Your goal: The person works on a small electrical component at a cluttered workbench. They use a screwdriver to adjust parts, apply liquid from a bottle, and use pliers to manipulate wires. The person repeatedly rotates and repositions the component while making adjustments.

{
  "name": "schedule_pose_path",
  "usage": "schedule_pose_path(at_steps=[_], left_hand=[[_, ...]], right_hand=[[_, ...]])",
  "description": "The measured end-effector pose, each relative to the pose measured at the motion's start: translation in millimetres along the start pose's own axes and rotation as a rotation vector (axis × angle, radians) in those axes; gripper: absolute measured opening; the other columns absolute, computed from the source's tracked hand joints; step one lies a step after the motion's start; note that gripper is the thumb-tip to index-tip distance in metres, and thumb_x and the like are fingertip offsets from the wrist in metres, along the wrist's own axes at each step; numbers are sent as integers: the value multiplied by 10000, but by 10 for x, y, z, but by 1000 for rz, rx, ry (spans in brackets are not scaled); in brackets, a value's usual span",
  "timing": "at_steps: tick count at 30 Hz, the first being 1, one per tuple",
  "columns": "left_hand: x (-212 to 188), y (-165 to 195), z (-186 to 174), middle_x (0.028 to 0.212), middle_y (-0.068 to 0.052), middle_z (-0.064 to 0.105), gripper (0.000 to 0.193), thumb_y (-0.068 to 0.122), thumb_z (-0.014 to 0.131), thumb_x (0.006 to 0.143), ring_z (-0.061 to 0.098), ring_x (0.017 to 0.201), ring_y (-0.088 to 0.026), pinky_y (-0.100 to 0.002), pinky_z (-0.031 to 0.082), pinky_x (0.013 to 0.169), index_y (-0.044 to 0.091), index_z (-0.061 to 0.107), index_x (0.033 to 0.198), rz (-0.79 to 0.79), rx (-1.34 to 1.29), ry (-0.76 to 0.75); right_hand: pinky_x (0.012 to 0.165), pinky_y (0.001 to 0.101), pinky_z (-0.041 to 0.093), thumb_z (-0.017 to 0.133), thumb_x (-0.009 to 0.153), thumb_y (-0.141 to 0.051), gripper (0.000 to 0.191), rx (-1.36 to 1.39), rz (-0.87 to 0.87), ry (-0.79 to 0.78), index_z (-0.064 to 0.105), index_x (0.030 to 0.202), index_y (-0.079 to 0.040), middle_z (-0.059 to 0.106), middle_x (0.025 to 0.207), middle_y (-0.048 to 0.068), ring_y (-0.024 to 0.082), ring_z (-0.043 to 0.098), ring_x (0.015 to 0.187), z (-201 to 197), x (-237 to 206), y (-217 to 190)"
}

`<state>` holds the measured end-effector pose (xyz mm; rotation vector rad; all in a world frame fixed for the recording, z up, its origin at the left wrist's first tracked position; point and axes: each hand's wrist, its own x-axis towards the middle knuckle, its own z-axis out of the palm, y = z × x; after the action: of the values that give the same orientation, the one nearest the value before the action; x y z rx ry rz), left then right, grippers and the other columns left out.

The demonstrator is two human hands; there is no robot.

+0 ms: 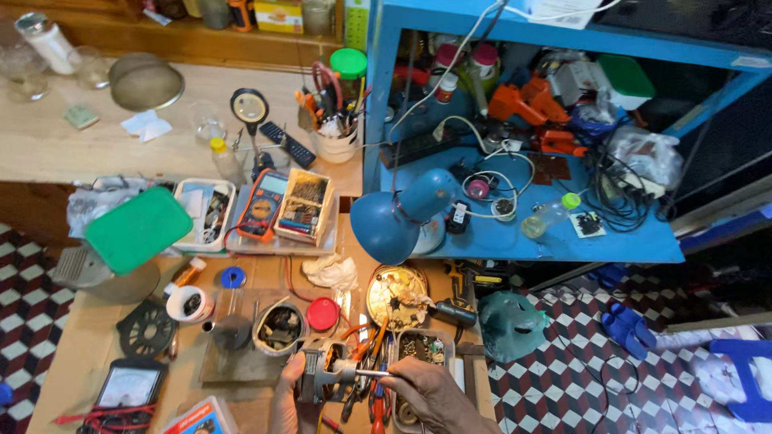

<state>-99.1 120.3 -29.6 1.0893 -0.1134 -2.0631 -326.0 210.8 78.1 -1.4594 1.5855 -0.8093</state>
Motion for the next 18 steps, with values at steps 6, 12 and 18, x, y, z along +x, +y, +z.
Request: schedule_pose_path(at_steps=[6,12,18], left_hand=[[144,-138,210,1056,-37,709,453,474,672,887,685,893,-192,-439,548,664,172,632,1222,-109,16,-5],[247,-185,319,1099,-50,703,489,488,669,876,684,928,-223,-464,551,699,176,624,1251,-129,32,10],[338,-299,470,1142,-63,697,526,501,665,865,682,962,-253,-488,555,734,181,616,1280,-161,37,19]], right_hand=[[605,391,490,699,988,-260,222,-142,0,94,670,940,-45,622,739,63,181,594,663,-139,-106,80],[618,387,488,668,1002,-253,221,-18,58,48,671,963,-35,573,739,66,179,570,672,-337,-229,112],[586,359,472,630,1028,-275,288,-61,147,64,680,890,-27,604,698,45,145,563,639,-561,-284,137]])
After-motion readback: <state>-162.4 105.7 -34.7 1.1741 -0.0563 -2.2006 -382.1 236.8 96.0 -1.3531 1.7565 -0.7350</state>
